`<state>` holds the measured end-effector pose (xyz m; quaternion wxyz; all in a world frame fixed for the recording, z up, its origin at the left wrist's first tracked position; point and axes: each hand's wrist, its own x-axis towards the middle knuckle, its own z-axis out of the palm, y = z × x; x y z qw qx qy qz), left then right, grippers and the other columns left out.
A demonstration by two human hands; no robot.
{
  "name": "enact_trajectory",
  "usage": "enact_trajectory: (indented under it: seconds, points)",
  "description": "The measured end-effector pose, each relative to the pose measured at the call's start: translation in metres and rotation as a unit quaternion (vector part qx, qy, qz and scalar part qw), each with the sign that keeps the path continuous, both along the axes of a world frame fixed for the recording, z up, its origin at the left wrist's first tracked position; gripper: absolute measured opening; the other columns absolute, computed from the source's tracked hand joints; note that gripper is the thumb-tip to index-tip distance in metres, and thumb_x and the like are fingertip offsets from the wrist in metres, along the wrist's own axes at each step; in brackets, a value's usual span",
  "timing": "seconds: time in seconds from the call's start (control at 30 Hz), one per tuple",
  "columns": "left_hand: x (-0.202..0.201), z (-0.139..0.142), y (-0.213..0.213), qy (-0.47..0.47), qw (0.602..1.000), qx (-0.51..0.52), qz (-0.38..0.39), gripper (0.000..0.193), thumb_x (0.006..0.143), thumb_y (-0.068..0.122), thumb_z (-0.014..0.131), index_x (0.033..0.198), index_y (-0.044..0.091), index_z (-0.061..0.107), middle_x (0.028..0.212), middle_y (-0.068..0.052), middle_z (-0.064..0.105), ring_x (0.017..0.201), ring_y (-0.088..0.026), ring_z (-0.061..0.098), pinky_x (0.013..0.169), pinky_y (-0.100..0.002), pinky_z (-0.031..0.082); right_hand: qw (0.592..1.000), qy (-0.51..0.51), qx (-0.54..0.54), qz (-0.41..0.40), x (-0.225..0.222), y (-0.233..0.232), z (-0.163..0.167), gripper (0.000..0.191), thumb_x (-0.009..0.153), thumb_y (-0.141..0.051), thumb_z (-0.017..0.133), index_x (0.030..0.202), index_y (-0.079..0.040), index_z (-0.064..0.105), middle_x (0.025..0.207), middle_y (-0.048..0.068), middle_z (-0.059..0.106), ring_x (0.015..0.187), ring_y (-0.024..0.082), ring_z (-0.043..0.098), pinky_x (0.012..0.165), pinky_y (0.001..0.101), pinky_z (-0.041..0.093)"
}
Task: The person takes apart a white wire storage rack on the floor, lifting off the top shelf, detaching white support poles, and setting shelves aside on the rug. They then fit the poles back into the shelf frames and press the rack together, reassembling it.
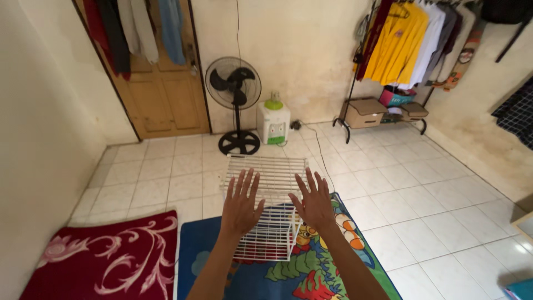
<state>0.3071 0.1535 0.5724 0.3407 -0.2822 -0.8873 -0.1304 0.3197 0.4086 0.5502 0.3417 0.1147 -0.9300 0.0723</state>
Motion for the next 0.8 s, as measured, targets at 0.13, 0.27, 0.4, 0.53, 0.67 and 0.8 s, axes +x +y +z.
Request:
enact_trajectory:
  seconds: [0.13,0.27,0.4,0.53,0.67,0.8]
  points:
    - [0.029,0.014,-0.009,0.009,1.000,-0.005,-0.012,0.072,0.098,0.038,0.052,0.159,0.006,0.029,0.166,-0.015,0.026,0.154,-0.033,0.020,0.125,-0.052,0.015,1.000,0.007,0.008,-0.001,0.034,-0.006,0.021,0.065,0.101,-0.052,0.050,0.155,-0.016,0.043,0.164,0.020,0.030,0.148,0.046,0.029,0.120,0.0590,0.023]
    - [0.051,0.030,-0.030,0.014,0.999,-0.003,-0.040,0.076,0.095,0.039,0.055,0.158,0.006,0.029,0.166,-0.015,0.025,0.154,-0.033,0.020,0.124,-0.053,0.015,1.000,0.011,0.014,-0.017,0.058,-0.026,0.041,0.067,0.099,-0.052,0.051,0.155,-0.015,0.042,0.164,0.020,0.030,0.148,0.046,0.029,0.119,0.0589,0.023]
    - [0.080,0.050,-0.055,0.023,0.998,0.005,-0.058,0.077,0.095,0.039,0.057,0.158,0.004,0.030,0.165,-0.018,0.028,0.154,-0.035,0.021,0.124,-0.053,0.015,0.999,0.010,0.026,-0.038,0.085,-0.048,0.054,0.067,0.099,-0.052,0.050,0.155,-0.016,0.042,0.164,0.020,0.029,0.148,0.045,0.028,0.120,0.0591,0.022]
    - [0.112,0.095,-0.077,0.038,0.994,0.052,-0.089,0.077,0.095,0.038,0.060,0.157,0.002,0.032,0.164,-0.021,0.031,0.154,-0.041,0.022,0.124,-0.055,0.017,0.998,0.026,0.034,-0.035,0.106,-0.060,0.078,0.069,0.100,-0.051,0.051,0.155,-0.012,0.042,0.164,0.023,0.029,0.148,0.045,0.027,0.120,0.0600,0.021]
    - [0.158,0.170,-0.104,0.076,0.981,0.105,-0.145,0.080,0.094,0.039,0.065,0.158,0.001,0.035,0.164,-0.024,0.031,0.155,-0.043,0.024,0.125,-0.060,0.017,0.998,0.060,0.005,-0.028,0.127,-0.047,0.127,0.063,0.099,-0.043,0.056,0.153,-0.012,0.046,0.164,0.022,0.032,0.150,0.044,0.029,0.122,0.0598,0.019]
    - [0.214,0.223,-0.151,0.022,0.946,0.231,-0.227,0.085,0.093,0.047,0.070,0.161,0.010,0.034,0.162,-0.010,0.040,0.149,-0.036,0.039,0.129,-0.054,0.027,0.977,0.173,-0.100,0.078,0.151,-0.009,0.165,0.056,0.101,-0.027,0.061,0.153,-0.011,0.049,0.160,0.016,0.046,0.155,0.035,0.037,0.132,0.0495,0.022]
